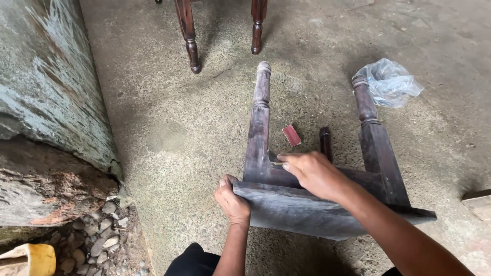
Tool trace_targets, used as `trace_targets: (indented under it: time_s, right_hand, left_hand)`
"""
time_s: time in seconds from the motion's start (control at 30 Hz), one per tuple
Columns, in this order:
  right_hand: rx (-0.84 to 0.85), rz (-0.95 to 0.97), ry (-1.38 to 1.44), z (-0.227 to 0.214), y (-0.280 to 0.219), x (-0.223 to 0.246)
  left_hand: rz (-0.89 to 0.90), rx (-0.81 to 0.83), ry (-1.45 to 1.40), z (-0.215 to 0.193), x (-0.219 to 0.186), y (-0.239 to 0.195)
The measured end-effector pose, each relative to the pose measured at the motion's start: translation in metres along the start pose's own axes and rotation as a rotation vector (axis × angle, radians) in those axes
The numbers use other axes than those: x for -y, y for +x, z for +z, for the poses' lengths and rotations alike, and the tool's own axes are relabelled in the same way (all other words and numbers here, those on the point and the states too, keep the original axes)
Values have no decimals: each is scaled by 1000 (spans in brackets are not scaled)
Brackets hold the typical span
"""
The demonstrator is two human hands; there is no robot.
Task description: The person sands the legs and frame of a small wooden stool using a sanding block. They work on each leg and the connecting frame, rotating the stool to access different sides.
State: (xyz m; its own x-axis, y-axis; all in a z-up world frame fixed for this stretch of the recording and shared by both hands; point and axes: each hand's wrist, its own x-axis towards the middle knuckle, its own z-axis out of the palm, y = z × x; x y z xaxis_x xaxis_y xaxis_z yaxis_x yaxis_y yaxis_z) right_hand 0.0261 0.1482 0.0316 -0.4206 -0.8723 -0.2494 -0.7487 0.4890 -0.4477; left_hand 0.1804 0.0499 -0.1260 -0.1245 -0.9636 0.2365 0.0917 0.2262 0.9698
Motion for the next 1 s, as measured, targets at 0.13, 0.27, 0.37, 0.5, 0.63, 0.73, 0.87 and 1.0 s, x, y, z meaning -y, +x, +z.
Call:
trace_targets:
  time_s: [0.13, 0.27, 0.37, 0.5, 0.63, 0.73, 0.87, 1.0]
  right_hand:
    - [-16, -238, 150, 18, 41, -60]
    - [-23, -313, 39, 1, 10, -43]
    - [-125, -466, -13, 6, 7, -31]
    - [-161, -486, 53, 26, 18, -41]
    - [173, -10, -36, -15, -1, -86]
    - [137, -68, 23, -47, -3, -106]
    - [164, -365, 122, 4, 43, -93]
    - [110, -433, 294, 19, 49, -81]
  left_hand:
    - [-8, 19, -29, 0, 9, -2]
    - [-31, -2, -71, -2, 8, -2]
    - [4, -12, -55, 1, 4, -4]
    - [-23, -7, -32, 1, 10, -3]
    - [28, -30, -123, 2, 11, -4]
    - [12, -33, -60, 6, 14, -3]
    - [30, -4, -25, -1, 9, -5]
    - [15, -7, -27, 1, 3, -4]
